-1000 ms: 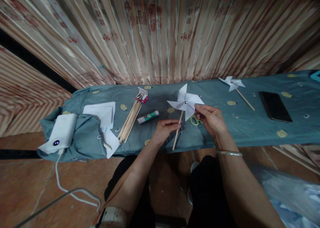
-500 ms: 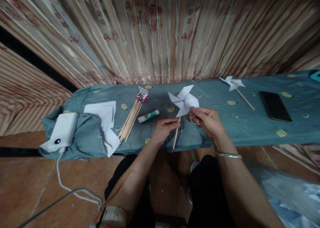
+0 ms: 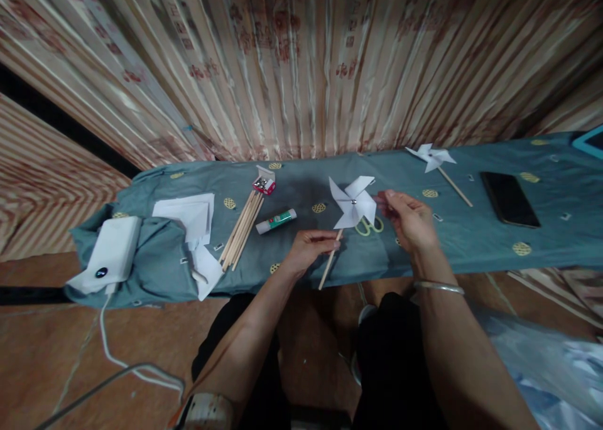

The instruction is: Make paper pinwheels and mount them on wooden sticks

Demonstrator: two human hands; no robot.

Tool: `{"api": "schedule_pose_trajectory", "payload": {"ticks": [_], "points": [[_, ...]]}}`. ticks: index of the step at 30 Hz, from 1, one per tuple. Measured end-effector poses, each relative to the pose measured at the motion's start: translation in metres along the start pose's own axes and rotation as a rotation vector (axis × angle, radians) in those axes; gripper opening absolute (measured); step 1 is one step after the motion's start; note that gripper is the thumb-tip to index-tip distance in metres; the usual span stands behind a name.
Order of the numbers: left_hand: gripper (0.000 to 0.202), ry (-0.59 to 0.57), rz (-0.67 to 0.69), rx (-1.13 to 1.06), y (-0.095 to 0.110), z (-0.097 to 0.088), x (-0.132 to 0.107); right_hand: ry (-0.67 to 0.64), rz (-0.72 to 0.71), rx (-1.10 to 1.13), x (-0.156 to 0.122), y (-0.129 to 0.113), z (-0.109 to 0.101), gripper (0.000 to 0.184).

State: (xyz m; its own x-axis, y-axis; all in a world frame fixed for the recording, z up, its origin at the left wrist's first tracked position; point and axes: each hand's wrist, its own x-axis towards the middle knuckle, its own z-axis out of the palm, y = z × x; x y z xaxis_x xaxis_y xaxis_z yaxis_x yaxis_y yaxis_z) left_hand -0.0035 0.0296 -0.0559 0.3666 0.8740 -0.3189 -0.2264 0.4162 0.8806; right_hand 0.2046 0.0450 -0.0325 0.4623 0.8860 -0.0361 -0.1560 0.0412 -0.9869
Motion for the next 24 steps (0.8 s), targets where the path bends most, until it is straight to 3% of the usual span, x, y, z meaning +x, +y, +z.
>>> {"api": "schedule_pose_trajectory", "payload": {"ticks": [3, 10, 24], "points": [[0.033, -0.003, -0.001, 0.009, 0.0, 0.0, 0.001, -0.067, 0.075, 0.021, -0.002, 0.0, 0.005, 0.037], [0.033, 0.005, -0.002, 0.037, 0.001, -0.001, 0.003, -0.114, 0.081, 0.007, -0.003, 0.0, 0.006, 0.037], [0.032, 0.04, 0.013, -0.009, -0.001, -0.002, 0.008, -0.13, 0.164, 0.043, -0.008, 0.0, 0.013, 0.039]]}}
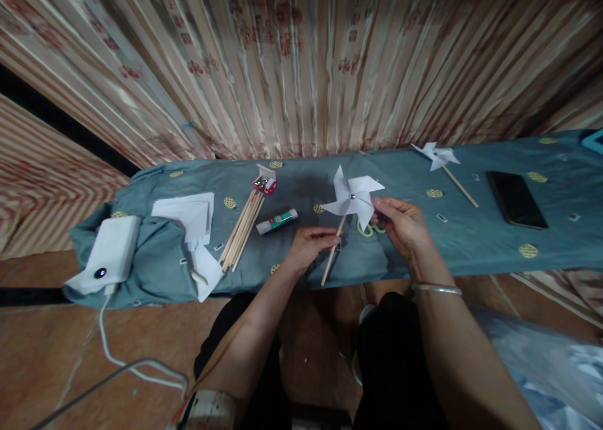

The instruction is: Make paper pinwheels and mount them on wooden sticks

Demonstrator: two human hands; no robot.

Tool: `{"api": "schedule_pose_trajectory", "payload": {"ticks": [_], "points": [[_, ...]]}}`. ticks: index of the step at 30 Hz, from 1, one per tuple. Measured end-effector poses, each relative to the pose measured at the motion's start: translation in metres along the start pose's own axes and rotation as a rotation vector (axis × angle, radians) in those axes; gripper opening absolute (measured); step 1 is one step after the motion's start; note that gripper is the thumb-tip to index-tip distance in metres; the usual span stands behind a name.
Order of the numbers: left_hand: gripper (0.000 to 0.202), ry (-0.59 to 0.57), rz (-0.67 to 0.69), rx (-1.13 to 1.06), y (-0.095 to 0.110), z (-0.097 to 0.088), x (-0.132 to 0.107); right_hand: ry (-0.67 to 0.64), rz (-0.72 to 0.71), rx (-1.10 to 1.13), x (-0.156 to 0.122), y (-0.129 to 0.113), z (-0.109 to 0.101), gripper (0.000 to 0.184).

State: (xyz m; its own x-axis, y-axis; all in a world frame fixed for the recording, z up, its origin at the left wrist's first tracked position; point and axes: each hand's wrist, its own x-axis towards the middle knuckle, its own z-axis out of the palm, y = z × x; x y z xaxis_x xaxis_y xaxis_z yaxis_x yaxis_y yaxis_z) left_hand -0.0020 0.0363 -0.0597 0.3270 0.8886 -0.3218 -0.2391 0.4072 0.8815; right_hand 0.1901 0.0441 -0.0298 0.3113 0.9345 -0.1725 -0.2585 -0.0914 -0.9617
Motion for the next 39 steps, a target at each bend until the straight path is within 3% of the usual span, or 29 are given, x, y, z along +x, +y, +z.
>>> {"api": "schedule_pose_trajectory", "payload": {"ticks": [32, 36, 39], "points": [[0.039, 0.058, 0.033, -0.057, 0.0, 0.003, 0.002, -0.078, 0.115, -0.059, -0.014, 0.002, 0.015, 0.041], [0.041, 0.094, 0.037, -0.054, 0.002, 0.0, 0.003, -0.125, 0.08, -0.11, -0.016, 0.0, 0.01, 0.044], [0.042, 0.113, 0.034, -0.066, 0.006, -0.003, 0.002, -0.081, -0.002, -0.064, -0.012, -0.003, 0.0, 0.045]]}}
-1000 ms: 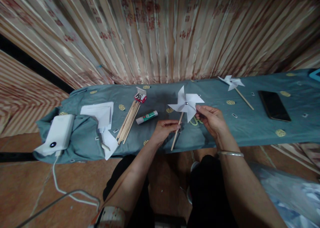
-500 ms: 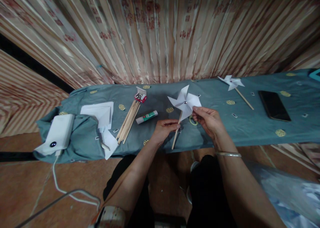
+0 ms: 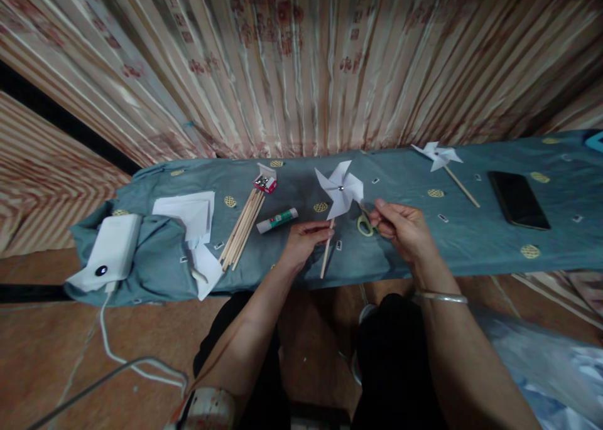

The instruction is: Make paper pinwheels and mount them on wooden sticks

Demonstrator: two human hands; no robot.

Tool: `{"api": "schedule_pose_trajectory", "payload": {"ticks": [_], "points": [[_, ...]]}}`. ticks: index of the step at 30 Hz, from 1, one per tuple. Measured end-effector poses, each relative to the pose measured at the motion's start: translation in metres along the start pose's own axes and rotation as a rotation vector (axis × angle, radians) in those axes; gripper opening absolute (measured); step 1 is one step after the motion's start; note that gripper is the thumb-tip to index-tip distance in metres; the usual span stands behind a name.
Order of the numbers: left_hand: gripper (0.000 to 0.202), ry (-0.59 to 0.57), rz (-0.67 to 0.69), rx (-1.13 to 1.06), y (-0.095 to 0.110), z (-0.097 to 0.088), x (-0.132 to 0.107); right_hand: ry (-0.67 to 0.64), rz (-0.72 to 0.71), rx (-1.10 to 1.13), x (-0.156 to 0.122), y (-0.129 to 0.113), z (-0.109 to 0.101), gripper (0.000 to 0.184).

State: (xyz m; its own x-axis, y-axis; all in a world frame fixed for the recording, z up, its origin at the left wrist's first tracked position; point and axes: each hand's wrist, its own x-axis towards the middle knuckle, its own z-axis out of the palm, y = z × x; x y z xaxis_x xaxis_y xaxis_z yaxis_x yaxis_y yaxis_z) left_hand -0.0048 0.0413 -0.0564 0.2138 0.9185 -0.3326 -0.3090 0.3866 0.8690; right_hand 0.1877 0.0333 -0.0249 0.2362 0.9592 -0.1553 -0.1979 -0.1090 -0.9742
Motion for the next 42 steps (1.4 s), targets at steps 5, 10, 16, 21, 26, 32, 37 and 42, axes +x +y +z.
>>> {"api": "schedule_pose_trajectory", "payload": {"ticks": [5, 10, 16, 21, 26, 32, 37, 42], "points": [[0.04, -0.077, -0.056, 0.001, -0.001, 0.001, -0.001, 0.251, -0.176, 0.095, 0.015, 0.001, -0.014, 0.037], [0.036, -0.143, -0.095, 0.047, -0.004, 0.004, -0.001, 0.233, -0.136, 0.112, 0.023, 0.009, -0.013, 0.036], [0.034, -0.158, -0.107, 0.079, -0.004, 0.004, -0.002, 0.154, -0.105, 0.112, 0.02, 0.011, -0.008, 0.033], [0.032, -0.149, -0.087, 0.075, -0.005, 0.003, 0.0, 0.158, -0.065, 0.106, 0.017, 0.007, -0.006, 0.034], [0.03, -0.108, -0.076, 0.06, -0.005, 0.003, 0.001, 0.141, -0.053, 0.075, 0.014, 0.005, -0.004, 0.038], [0.033, -0.1, -0.06, 0.037, -0.004, 0.004, -0.001, 0.109, -0.006, 0.097, 0.011, 0.005, -0.001, 0.04], [0.039, -0.076, -0.053, 0.02, -0.003, 0.005, -0.001, 0.086, 0.047, 0.105, 0.009, 0.004, 0.002, 0.043], [0.042, -0.053, -0.044, 0.015, -0.003, 0.006, -0.002, 0.051, 0.045, 0.093, 0.006, 0.003, 0.004, 0.039]]}}
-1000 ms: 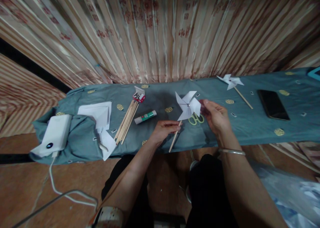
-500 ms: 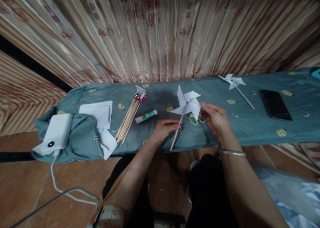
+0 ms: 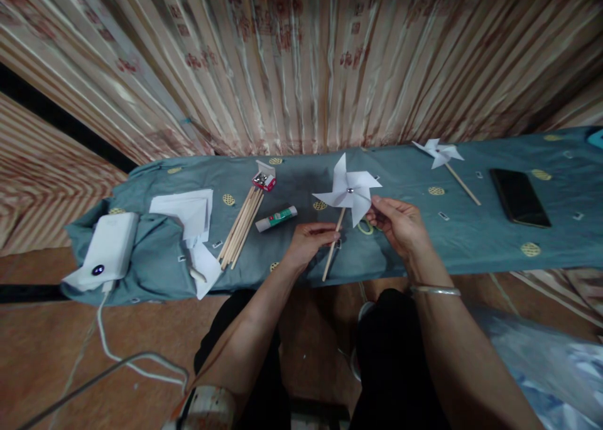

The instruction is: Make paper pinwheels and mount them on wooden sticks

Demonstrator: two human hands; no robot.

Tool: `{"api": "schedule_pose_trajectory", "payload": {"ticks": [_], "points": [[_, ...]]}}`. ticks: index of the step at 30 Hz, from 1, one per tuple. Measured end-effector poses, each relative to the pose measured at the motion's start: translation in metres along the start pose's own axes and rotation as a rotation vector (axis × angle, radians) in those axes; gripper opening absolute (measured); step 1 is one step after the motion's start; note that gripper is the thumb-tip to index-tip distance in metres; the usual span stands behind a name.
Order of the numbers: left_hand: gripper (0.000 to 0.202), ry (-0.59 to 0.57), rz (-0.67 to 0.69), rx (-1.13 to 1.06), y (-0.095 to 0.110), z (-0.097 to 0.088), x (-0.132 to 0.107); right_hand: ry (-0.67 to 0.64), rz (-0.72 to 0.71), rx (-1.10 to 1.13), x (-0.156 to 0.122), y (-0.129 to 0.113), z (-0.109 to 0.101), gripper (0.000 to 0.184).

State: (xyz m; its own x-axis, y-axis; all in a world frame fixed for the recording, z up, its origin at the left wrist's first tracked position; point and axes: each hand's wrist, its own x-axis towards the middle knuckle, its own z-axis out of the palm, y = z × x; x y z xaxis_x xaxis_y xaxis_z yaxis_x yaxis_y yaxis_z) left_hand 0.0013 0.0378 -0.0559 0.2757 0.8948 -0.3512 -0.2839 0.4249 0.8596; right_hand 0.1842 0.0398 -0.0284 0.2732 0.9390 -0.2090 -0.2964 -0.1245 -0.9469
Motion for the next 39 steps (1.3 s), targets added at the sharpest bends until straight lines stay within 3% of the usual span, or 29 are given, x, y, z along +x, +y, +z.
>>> {"api": "schedule_pose_trajectory", "payload": {"ticks": [23, 39], "points": [[0.043, 0.023, 0.031, -0.003, 0.001, 0.002, -0.002, -0.045, 0.03, -0.042, -0.007, 0.002, 0.009, 0.038], [0.032, 0.001, 0.065, 0.023, 0.0, 0.001, -0.002, -0.069, 0.054, -0.075, -0.01, 0.007, 0.015, 0.04]]}}
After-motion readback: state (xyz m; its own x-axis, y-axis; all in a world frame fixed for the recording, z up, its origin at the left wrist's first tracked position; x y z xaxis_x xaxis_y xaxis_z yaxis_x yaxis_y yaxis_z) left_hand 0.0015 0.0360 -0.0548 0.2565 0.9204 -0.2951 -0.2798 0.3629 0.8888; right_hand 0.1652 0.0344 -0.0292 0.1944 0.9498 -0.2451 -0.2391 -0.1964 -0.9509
